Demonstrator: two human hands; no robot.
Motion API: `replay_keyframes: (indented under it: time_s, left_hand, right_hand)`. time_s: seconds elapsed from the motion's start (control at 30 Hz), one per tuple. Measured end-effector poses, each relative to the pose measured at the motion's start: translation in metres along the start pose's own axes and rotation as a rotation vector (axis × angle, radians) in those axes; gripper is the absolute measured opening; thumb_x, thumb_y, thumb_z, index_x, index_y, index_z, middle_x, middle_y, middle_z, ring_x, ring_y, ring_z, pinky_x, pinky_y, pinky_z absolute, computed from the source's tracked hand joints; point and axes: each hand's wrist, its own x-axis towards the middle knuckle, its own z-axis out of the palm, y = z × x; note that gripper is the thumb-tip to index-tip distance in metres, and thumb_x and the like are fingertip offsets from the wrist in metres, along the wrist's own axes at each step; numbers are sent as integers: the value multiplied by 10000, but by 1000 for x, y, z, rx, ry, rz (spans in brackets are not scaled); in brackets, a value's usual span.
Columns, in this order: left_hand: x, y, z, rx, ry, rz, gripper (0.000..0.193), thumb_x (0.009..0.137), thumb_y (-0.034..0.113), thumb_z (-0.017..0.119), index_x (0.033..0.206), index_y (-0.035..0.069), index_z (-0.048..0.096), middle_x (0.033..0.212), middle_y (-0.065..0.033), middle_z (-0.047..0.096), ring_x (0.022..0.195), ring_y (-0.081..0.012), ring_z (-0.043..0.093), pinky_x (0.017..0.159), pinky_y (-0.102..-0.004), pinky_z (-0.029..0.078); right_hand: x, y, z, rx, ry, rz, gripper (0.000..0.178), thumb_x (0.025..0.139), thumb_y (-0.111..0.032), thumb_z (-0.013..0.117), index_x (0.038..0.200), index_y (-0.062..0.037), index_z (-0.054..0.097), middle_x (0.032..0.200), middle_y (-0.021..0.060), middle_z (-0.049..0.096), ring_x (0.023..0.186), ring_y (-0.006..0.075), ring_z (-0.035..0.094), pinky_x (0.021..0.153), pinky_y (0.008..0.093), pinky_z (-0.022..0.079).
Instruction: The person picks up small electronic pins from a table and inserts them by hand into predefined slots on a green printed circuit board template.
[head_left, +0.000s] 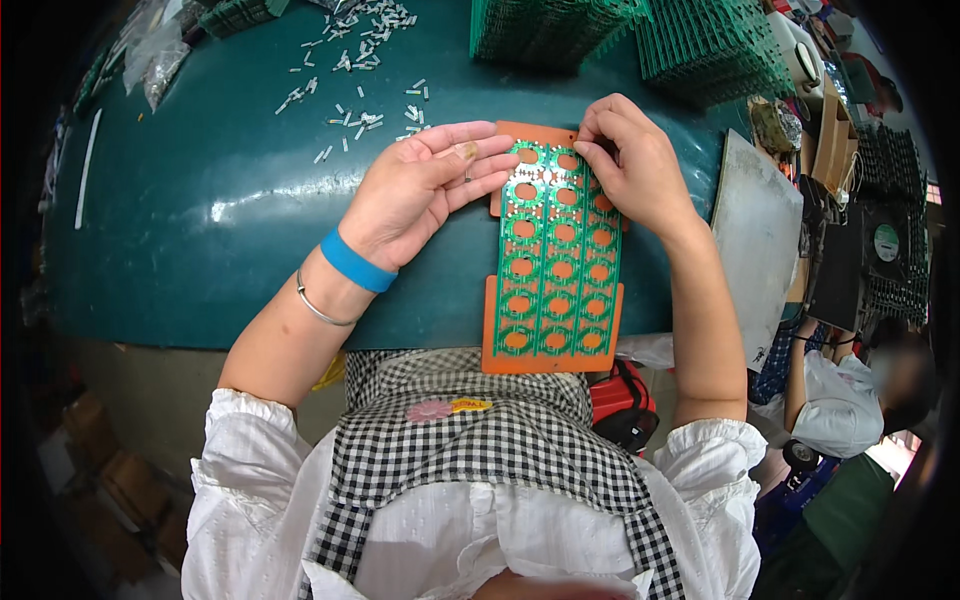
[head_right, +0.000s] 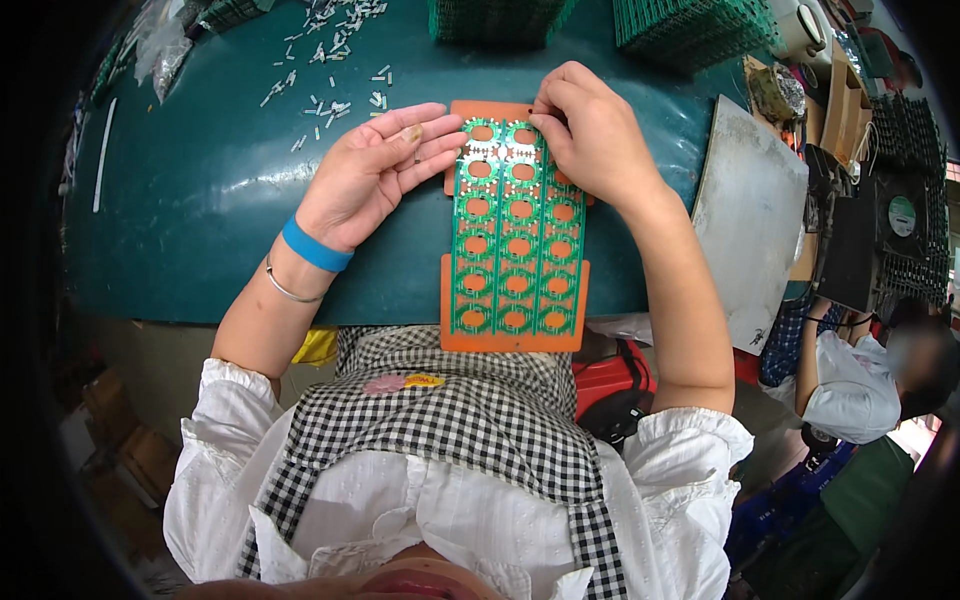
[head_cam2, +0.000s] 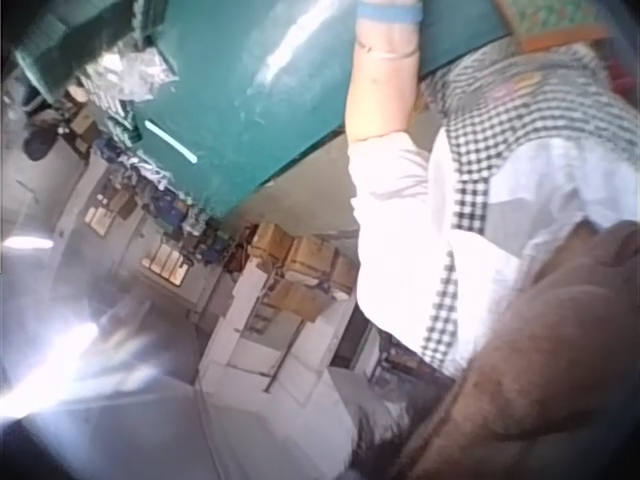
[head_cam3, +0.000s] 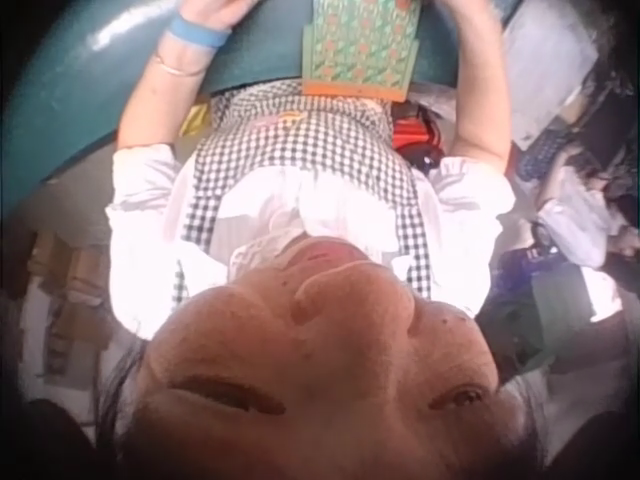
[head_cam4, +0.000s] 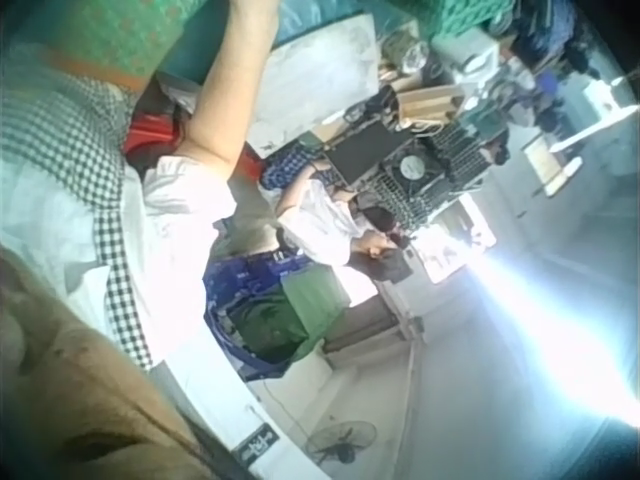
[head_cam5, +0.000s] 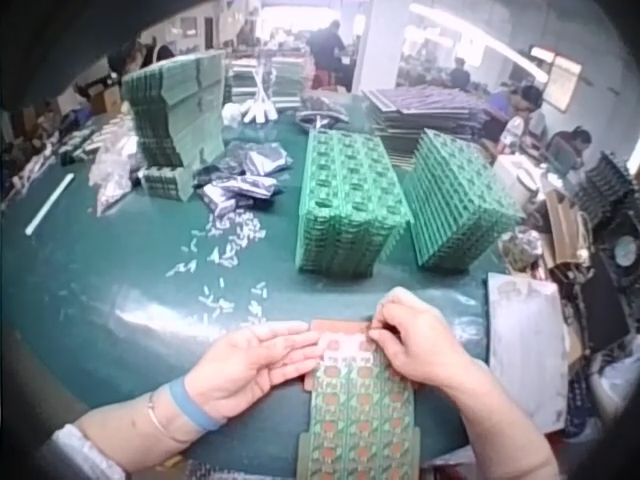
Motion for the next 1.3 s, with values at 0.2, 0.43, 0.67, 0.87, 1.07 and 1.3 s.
replay_keyframes:
  time_s: [0.2, 0.43, 0.67, 0.87, 1.07, 1.3]
  left_hand:
    - [-3, 2, 3, -45, 0, -23, 361, 1015, 80, 424, 1322, -109, 423, 1322, -256, 526, 1197, -322, 579, 1036, -385, 496]
    - [-5, 2, 6, -117, -35, -52, 360, 1018, 81, 369, 1308, -120, 439, 1305, -275, 536, 1205, -350, 570, 1052, -420, 477]
    - [-6, 2, 7, -142, -53, -58, 385, 1014, 72, 337, 1334, -126, 414, 1326, -291, 515, 1219, -370, 555, 1067, -440, 460]
    - [-9, -7, 7, -222, -138, -105, 358, 1005, 73, 400, 1317, -89, 465, 1175, -172, 618, 1080, -245, 635, 1002, -386, 513]
    - [-11, -12, 12, -215, -206, -104, 339, 1015, 110, 424, 1312, -39, 487, 1189, -110, 613, 1058, -175, 630, 989, -349, 511]
    - [-13, -20, 15, -260, -276, -39, 381, 1022, 135, 433, 1367, -27, 437, 1243, -95, 588, 1109, -172, 606, 1010, -345, 496]
  right_hand:
    - [0, 0, 5, -80, 40, -121, 67, 818, -29, 651, 829, -4, 590, 921, 96, 582, 840, 297, 608, 723, 381, 511]
    - [0, -1, 6, -93, 51, -59, 75, 811, -34, 653, 826, -3, 586, 929, 96, 582, 876, 295, 603, 741, 387, 508]
    - [0, -6, 1, -183, 24, -191, 122, 761, -44, 697, 849, -14, 619, 939, 81, 590, 905, 285, 587, 750, 379, 506]
    - [-3, -60, 13, -24, 239, -448, 200, 654, -21, 728, 837, -37, 647, 918, 74, 607, 834, 267, 580, 703, 362, 494]
    - [-6, -64, 25, 24, 258, -452, 156, 657, 15, 718, 786, -10, 635, 908, 82, 614, 852, 268, 580, 726, 368, 494]
    - [-15, -70, 27, 207, 249, -231, 128, 692, 34, 718, 795, 0, 651, 929, 89, 623, 892, 265, 574, 726, 354, 496]
